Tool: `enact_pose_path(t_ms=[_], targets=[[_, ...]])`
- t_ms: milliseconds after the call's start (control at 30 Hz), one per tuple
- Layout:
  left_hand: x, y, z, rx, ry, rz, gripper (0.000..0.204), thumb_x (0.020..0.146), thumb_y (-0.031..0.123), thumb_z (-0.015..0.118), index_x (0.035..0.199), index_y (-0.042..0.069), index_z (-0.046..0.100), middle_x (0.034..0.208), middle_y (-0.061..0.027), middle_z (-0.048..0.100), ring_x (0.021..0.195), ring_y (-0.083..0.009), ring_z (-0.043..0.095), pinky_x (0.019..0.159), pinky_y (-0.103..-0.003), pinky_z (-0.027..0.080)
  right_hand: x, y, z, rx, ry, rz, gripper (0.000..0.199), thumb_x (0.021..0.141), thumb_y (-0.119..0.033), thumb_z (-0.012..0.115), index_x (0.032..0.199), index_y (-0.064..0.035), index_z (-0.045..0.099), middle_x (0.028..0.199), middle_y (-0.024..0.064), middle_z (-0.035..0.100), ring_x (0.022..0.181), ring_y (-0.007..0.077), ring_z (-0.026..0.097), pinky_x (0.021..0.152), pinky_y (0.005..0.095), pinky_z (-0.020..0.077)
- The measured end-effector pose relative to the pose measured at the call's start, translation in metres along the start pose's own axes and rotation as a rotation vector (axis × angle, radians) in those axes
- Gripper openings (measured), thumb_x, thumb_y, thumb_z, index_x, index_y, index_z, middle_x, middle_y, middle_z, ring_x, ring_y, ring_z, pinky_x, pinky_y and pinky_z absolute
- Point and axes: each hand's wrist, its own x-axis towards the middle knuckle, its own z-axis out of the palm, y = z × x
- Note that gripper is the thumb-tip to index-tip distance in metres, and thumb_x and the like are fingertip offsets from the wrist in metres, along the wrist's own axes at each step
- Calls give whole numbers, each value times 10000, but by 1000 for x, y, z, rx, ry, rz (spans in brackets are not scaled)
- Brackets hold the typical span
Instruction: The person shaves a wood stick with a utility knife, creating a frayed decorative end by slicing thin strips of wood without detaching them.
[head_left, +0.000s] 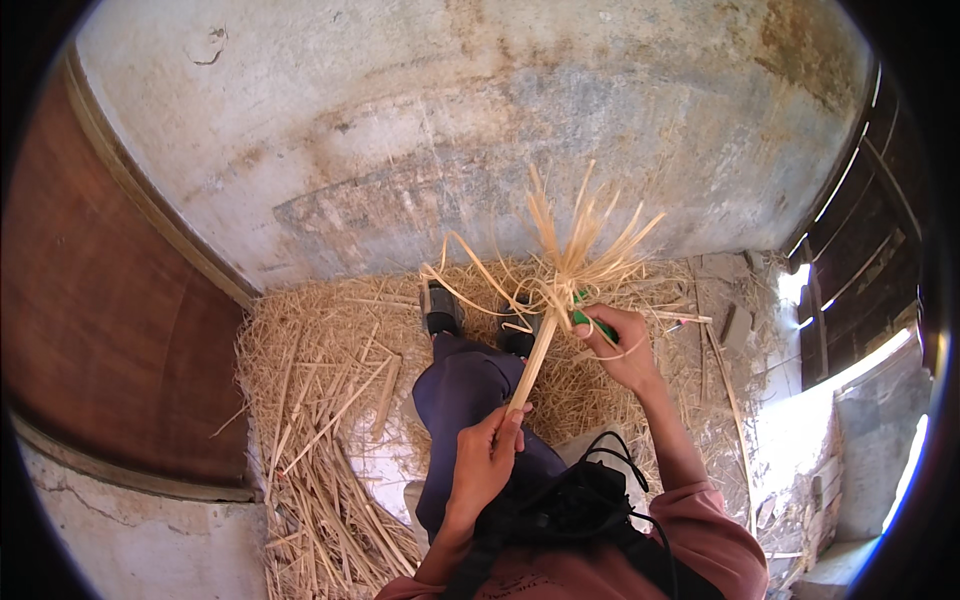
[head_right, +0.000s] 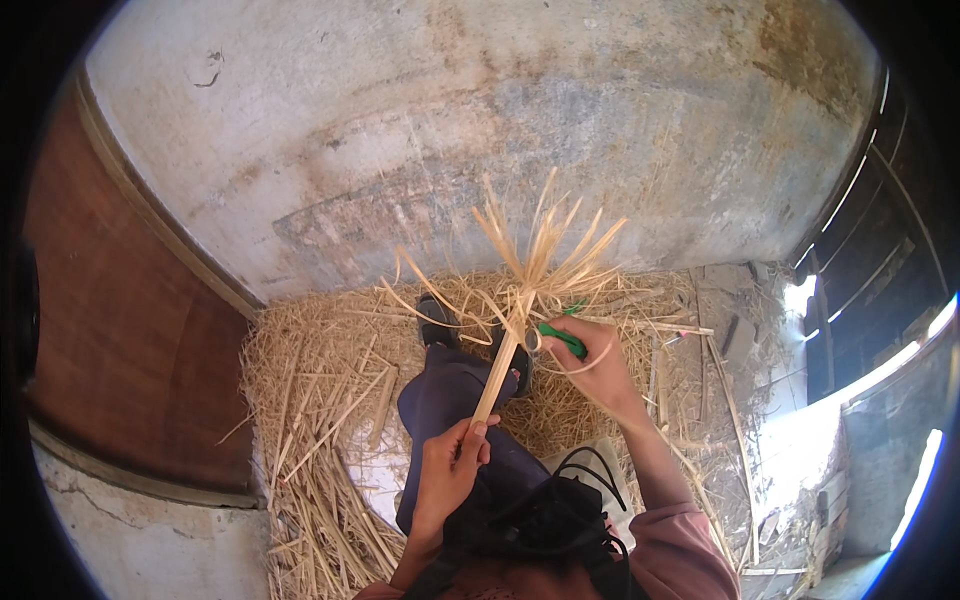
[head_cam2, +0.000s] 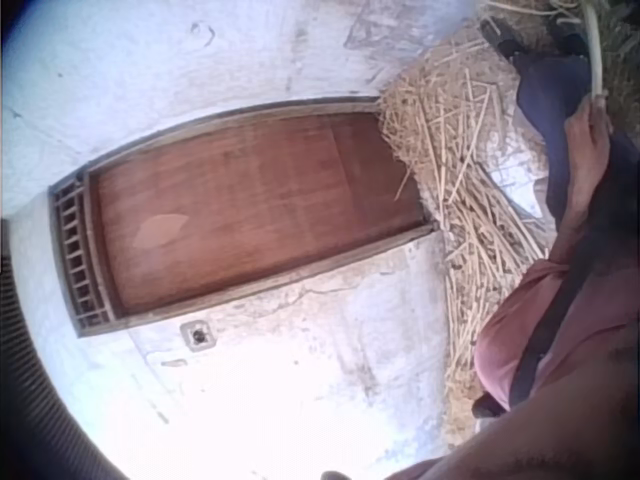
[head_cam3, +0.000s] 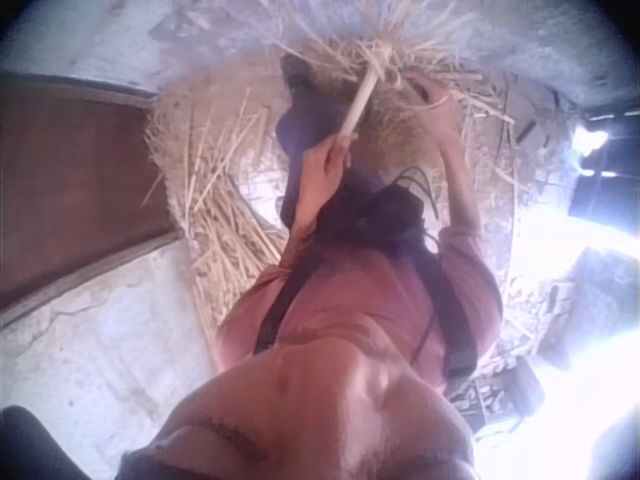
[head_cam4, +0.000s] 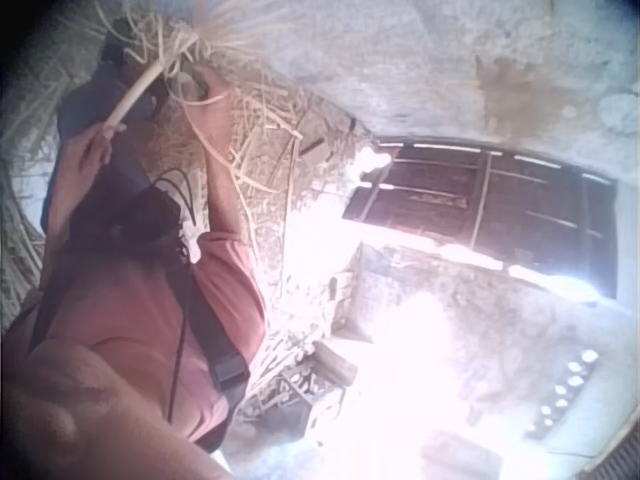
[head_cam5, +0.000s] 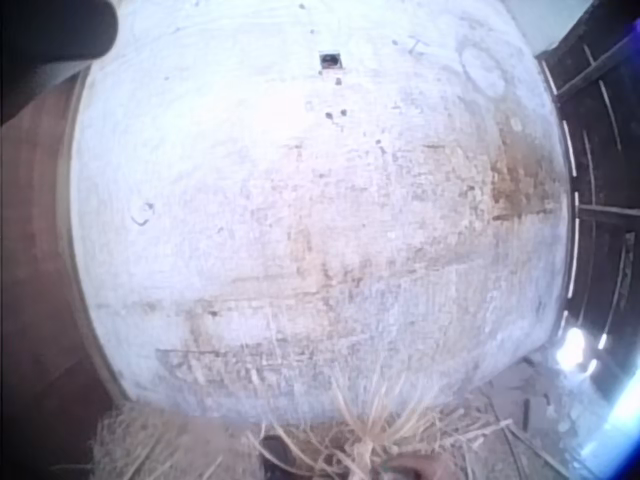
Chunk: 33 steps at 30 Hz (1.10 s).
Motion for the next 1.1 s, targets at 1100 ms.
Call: enact_pose_path(t_ms=[1100], targets=[[-10,-21,-3,89,22,-36,309,1168,234,578,1217,6,782,669,-3,590,600,-53,523,552,-276,394,19,9,3,-12,-36,-74,330,1021,-358,789,1120,-45,824,763,131,711,608,244,681,588,397,507]])
